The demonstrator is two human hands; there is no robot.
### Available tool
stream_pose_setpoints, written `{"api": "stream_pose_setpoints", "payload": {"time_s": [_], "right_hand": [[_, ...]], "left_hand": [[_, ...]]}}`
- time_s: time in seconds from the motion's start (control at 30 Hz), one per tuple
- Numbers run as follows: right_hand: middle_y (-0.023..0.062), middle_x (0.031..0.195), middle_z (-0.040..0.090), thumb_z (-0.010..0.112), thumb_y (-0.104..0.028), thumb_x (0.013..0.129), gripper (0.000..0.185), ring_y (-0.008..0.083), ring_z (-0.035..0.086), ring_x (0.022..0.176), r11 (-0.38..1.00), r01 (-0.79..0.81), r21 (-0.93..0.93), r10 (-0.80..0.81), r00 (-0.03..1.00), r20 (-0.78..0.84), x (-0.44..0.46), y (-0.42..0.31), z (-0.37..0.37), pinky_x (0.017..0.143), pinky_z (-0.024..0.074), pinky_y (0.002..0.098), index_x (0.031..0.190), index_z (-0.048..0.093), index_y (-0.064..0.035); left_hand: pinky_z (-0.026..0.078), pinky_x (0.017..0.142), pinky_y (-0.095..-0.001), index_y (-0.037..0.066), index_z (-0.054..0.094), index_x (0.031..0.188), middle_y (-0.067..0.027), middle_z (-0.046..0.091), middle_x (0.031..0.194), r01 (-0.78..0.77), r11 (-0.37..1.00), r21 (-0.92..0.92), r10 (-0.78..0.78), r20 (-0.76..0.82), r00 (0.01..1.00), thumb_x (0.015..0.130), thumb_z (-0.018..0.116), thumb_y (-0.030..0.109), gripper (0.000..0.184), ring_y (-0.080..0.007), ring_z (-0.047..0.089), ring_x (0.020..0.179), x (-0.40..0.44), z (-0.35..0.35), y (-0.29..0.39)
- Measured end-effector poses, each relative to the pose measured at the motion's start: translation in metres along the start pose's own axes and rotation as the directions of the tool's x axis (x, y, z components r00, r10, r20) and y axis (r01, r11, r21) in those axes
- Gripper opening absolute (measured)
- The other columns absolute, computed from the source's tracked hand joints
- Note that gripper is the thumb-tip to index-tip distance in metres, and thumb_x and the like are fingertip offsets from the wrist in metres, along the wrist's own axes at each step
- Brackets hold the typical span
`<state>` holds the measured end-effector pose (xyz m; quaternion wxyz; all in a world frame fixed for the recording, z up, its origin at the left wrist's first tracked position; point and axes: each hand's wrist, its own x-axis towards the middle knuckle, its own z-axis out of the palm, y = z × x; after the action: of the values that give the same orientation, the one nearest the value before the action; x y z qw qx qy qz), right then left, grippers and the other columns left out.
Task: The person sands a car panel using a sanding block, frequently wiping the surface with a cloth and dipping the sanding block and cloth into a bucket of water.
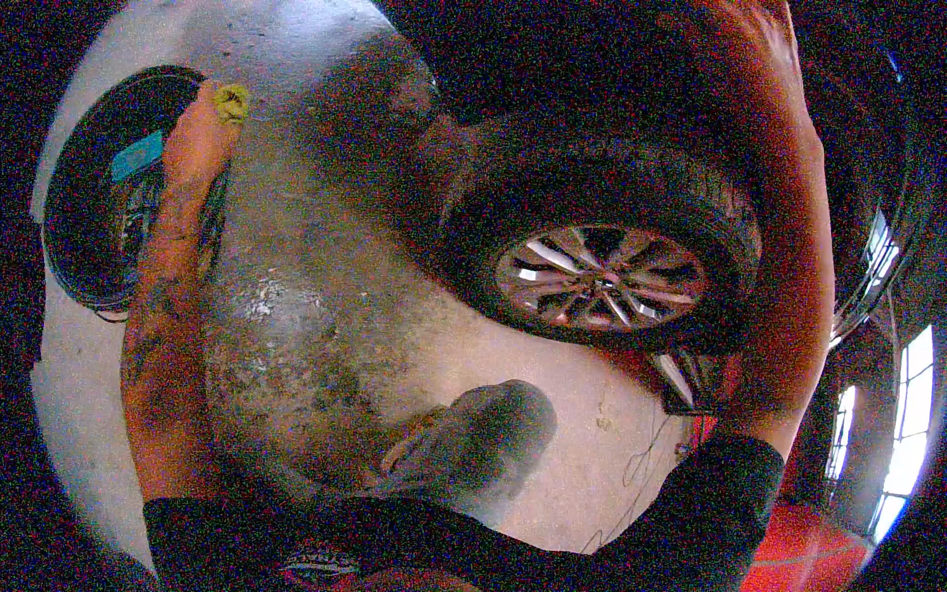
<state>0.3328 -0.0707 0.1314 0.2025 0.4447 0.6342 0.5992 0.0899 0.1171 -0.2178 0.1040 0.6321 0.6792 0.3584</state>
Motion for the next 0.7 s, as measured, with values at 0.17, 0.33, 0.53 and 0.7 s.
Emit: {"api": "stream_pose_setpoints", "payload": {"time_s": [0.17,0.33,0.53,0.7], "right_hand": [[0.0017,0.09,0.058,0.068,-0.019,0.079,0.013,0.0216,0.053,0.092,0.988,0.064,-0.14,-0.051,0.994,0.099,0.021,0.009,0.018,0.084,0.0357,0.0379,0.09,0.066,-0.0132],[0.0007,0.089,0.057,0.068,-0.018,0.078,0.011,0.0197,0.054,0.093,0.907,0.419,-0.048,-0.416,0.908,0.055,0.049,0.019,0.061,0.084,0.0364,0.0376,0.088,0.065,-0.0148],[0.0033,0.091,0.059,0.067,-0.015,0.079,0.012,0.0211,0.057,0.093,0.919,0.393,0.045,-0.392,0.92,-0.014,0.053,0.002,0.077,0.085,0.0377,0.0399,0.091,0.065,-0.0137],[0.0056,0.095,0.06,0.066,-0.012,0.08,0.015,0.0236,0.057,0.095,0.939,0.345,0.006,-0.344,0.936,0.079,0.059,-0.028,0.086,0.087,0.0378,0.0415,0.095,0.064,-0.0112]], "left_hand": [[0.051,0.086,-0.0511,0.012,0.048,0.128,-0.0194,0.064,0.113,-0.039,0.998,0.046,0.04,-0.012,0.999,0.084,0.06,0.024,0.047,-0.0401,0.062,0.106,0.009,0.009,-0.006],[0.051,0.086,-0.0516,0.009,0.048,0.128,-0.0206,0.065,0.112,-0.085,0.995,0.059,0.081,0.062,0.995,0.083,0.06,0.022,0.048,-0.0407,0.062,0.105,0.024,0.016,-0.002],[0.051,0.087,-0.0506,0.01,0.049,0.127,-0.0221,0.065,0.112,-0.089,0.994,0.067,0.084,0.068,0.994,0.082,0.063,0.023,0.048,-0.0412,0.062,0.105,0.027,0.015,0.001],[0.051,0.087,-0.0507,0.011,0.051,0.125,-0.0214,0.066,0.112,-0.069,0.996,0.061,0.063,0.101,0.993,0.082,0.064,0.024,0.046,-0.0404,0.063,0.105,0.031,0.017,0.003]]}}
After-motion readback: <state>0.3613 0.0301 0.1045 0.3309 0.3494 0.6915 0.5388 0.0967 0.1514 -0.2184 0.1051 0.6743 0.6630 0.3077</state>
